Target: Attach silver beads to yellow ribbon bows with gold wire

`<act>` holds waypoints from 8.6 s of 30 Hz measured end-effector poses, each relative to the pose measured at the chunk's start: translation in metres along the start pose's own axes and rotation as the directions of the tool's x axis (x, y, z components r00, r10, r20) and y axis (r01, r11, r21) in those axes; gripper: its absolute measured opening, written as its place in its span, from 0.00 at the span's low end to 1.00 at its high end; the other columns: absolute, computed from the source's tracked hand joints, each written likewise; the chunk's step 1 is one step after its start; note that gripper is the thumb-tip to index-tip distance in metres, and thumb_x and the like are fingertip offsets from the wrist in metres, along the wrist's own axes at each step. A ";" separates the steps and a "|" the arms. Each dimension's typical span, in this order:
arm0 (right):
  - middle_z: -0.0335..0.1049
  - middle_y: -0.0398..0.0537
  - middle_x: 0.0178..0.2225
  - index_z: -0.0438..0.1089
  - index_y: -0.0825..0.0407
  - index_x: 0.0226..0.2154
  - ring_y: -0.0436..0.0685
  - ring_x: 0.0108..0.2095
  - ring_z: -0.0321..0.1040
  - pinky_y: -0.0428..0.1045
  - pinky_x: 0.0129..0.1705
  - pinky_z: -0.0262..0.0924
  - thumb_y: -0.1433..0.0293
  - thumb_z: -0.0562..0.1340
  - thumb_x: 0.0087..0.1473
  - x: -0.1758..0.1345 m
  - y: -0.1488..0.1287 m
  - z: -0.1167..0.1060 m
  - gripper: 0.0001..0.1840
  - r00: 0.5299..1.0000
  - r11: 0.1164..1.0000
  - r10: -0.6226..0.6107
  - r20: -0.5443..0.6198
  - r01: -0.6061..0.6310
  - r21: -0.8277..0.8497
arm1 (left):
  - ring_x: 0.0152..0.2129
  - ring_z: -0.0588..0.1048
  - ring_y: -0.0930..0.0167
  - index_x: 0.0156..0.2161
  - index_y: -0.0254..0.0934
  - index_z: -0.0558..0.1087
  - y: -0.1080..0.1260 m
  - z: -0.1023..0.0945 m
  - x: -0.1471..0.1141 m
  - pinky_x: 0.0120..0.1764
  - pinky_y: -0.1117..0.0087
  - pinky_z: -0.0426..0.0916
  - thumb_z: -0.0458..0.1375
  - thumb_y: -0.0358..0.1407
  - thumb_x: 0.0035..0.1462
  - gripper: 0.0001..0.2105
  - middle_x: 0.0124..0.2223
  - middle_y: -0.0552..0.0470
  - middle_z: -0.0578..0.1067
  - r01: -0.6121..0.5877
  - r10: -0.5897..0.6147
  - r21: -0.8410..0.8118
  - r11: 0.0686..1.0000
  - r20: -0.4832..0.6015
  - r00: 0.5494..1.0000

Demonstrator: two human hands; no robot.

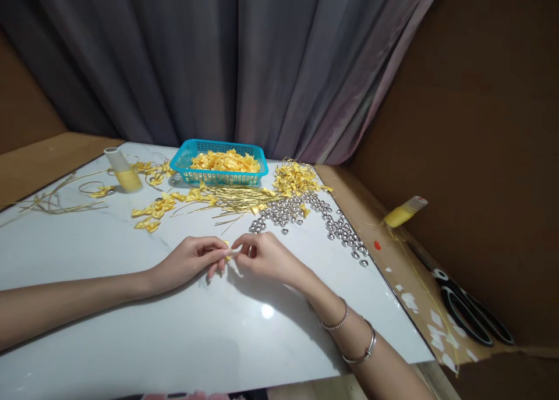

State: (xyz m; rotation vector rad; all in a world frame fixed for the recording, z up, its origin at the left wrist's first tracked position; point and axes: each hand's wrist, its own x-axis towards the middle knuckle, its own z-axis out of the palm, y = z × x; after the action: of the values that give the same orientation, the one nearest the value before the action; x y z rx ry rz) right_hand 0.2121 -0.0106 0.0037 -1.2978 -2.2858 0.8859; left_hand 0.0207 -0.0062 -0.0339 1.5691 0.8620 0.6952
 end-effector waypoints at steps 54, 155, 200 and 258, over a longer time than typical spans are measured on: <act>0.67 0.48 0.26 0.70 0.57 0.30 0.51 0.26 0.58 0.46 0.25 0.44 0.80 0.52 0.44 -0.006 0.005 0.009 0.14 0.948 0.782 -0.317 0.028 0.278 -0.557 | 0.15 0.66 0.78 0.33 0.30 0.72 0.000 -0.002 0.002 0.21 0.77 0.65 0.54 0.38 0.57 0.11 0.23 0.52 0.72 0.056 -0.056 0.002 0.998 0.065 0.996; 0.76 0.45 0.26 0.77 0.53 0.31 0.49 0.24 0.64 0.43 0.26 0.54 0.74 0.55 0.53 -0.002 -0.001 0.016 0.14 0.995 0.999 0.048 -0.089 -0.045 0.027 | 0.15 0.68 0.79 0.33 0.30 0.74 0.001 0.001 -0.003 0.21 0.78 0.67 0.54 0.36 0.57 0.10 0.25 0.52 0.75 -0.101 0.110 0.148 0.984 -0.054 0.993; 0.74 0.52 0.37 0.73 0.56 0.30 0.55 0.36 0.71 0.48 0.37 0.64 0.80 0.53 0.53 -0.008 0.001 0.021 0.12 0.939 0.920 -0.280 -0.198 0.203 -0.335 | 0.20 0.64 0.76 0.39 0.34 0.68 0.001 0.002 -0.003 0.25 0.75 0.60 0.54 0.37 0.56 0.08 0.22 0.59 0.66 -0.093 0.125 0.242 0.966 -0.122 0.985; 0.75 0.51 0.34 0.74 0.55 0.25 0.53 0.33 0.71 0.47 0.36 0.64 0.80 0.56 0.52 -0.004 -0.008 0.030 0.12 0.961 0.981 -0.078 -0.266 0.026 -0.192 | 0.20 0.66 0.69 0.34 0.27 0.70 -0.014 0.000 0.001 0.22 0.68 0.59 0.48 0.23 0.59 0.08 0.22 0.50 0.68 -0.411 0.686 0.891 -0.193 0.422 0.592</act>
State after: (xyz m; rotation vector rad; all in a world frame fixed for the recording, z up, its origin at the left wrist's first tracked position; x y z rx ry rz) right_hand 0.1918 -0.0276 -0.0135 -1.3358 -2.2112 0.4485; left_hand 0.0196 -0.0043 -0.0479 3.3998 0.6978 1.0260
